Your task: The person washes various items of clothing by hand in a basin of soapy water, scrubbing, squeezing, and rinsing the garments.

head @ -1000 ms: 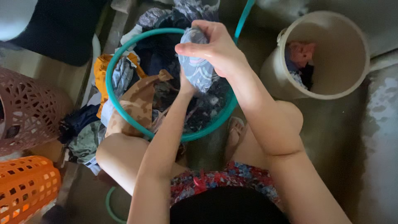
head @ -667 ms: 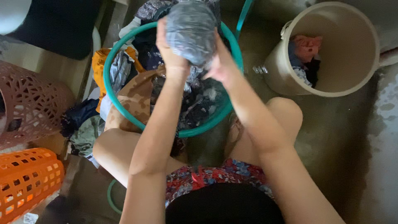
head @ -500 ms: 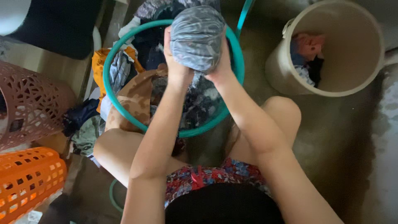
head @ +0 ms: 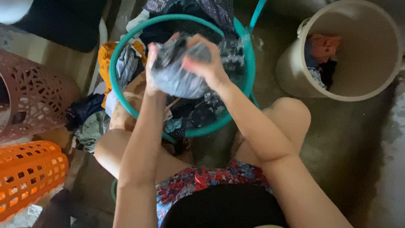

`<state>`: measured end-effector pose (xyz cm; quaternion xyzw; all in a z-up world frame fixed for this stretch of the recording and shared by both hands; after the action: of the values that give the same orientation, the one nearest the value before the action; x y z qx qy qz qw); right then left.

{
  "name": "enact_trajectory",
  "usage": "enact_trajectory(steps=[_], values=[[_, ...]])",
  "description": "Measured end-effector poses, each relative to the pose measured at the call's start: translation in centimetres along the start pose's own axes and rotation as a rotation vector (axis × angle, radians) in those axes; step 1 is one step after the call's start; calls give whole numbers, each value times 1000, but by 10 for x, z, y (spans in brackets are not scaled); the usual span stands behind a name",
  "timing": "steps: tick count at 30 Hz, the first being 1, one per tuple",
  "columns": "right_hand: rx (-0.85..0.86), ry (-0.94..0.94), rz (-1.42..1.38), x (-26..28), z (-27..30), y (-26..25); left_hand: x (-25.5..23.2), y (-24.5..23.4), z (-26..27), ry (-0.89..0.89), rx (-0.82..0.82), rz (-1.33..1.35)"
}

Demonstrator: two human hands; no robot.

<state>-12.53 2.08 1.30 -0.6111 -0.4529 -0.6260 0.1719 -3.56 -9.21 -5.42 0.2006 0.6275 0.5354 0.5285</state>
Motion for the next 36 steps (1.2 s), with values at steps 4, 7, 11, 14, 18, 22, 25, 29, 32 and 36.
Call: enact_trajectory(steps=[4, 7, 11, 14, 18, 22, 25, 29, 32, 36], values=[[-256, 535, -624, -77, 7, -1, -24, 17, 6, 615, -200, -944], [-244, 797, -693, -133, 22, 15, -16, 67, 25, 886, -80, -1722], [-153, 855, -726, -152, 26, 35, -50, 35, 53, 386, -222, -1643], [84, 782, -713, -116, 25, 88, -97, -7, 103, 291, -319, -1071], [240, 813, -591, -79, 21, 161, -188, -77, 176, 488, -647, -443], [367, 697, -193, -85, 20, 183, -333, -103, 269, 965, -570, -251], [398, 730, 12, -131, 25, 165, -433, -150, 322, 1148, -805, -308], [834, 569, 1316, -219, 41, 74, -444, -207, 290, 1096, -1133, -1078], [1111, 479, 1887, -269, 60, -21, -397, -184, 238, 1074, -1108, -1766], [944, 528, 1772, -311, 111, -76, -268, -107, 156, 1126, -648, -2071]])
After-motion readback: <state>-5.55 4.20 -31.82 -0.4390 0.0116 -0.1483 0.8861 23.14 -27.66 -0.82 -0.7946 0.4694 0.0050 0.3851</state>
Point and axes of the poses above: each hand's wrist, its own z-axis away from the middle knuckle, its own y-axis out of the palm, x = y × z, the point moved 8 cm from there along -z, towards the middle knuckle, and after that the axes turned 11 degrees about -x, right-handed, at the moved point
